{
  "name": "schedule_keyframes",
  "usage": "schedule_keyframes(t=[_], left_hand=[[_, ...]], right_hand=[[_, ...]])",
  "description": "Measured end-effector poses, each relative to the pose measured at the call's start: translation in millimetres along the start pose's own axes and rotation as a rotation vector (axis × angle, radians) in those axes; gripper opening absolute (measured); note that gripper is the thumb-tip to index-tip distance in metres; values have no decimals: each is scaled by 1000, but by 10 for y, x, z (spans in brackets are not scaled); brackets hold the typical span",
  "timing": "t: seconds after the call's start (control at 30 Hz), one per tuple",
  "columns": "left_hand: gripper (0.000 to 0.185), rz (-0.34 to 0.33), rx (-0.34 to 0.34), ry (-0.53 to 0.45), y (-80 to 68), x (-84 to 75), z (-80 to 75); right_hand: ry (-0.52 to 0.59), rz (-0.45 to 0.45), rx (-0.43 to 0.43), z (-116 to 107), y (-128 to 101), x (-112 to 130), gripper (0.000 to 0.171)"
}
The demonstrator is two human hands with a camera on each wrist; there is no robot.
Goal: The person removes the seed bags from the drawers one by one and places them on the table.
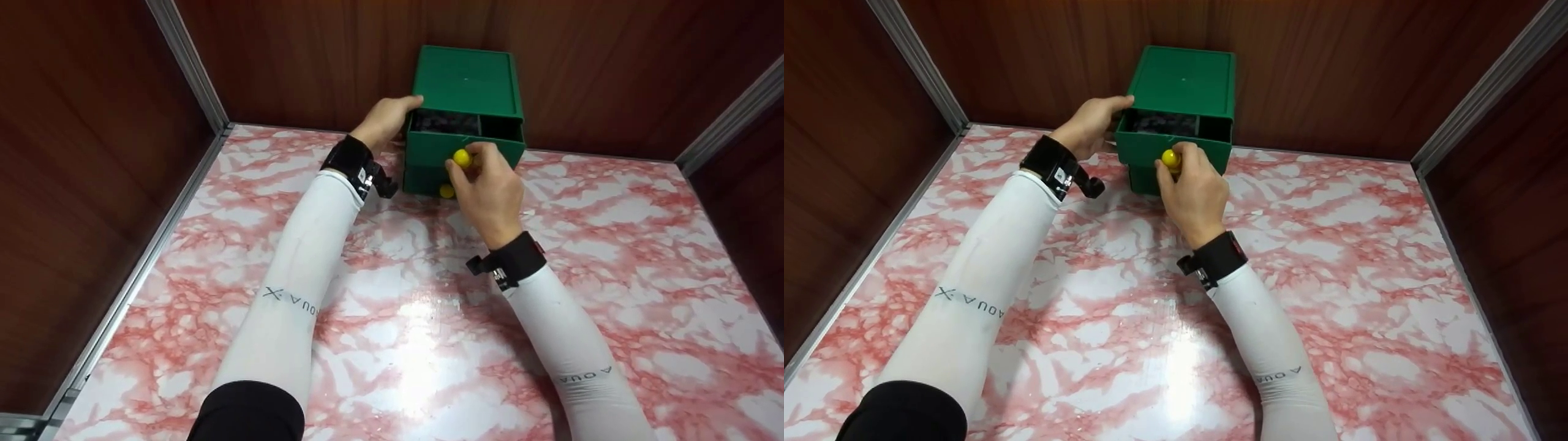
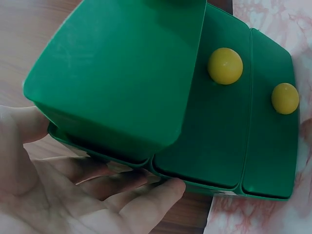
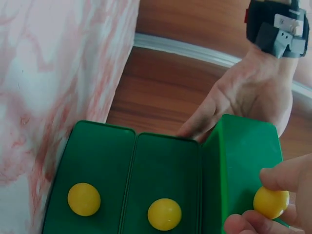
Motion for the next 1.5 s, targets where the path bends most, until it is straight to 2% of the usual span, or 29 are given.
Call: schedule_keyframes(t=[0.2, 0.4, 0.63, 0.93, 1.2, 1.5], left_hand=[[56, 31, 0, 50, -5, -10, 7], [51, 64, -17, 32, -11, -15, 15], [50, 45, -15, -7, -20, 14, 17], [52, 34, -3, -2, -25, 19, 21], [60, 65, 7, 87, -21, -2, 11], [54, 49, 12, 39, -53, 20, -8]], right_hand=[[16, -47, -39, -93, -95, 60, 40], [27, -72, -42, -160, -175, 100, 40], [26, -124, -21, -225, -257, 176, 38], [47, -149, 11, -309, -349, 251, 38], [54, -170, 21, -374, -441, 307, 40], [40, -210, 19, -431, -520, 366, 39]])
Point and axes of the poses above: each hand's wrist, its own y-axis towards the middle knuckle, its own z-axis out of the palm, x = y × z, the point moved 8 cm from there along y, towards the middle knuckle, and after that the axes turned 3 degrees about -y, right-handed, at the moved point
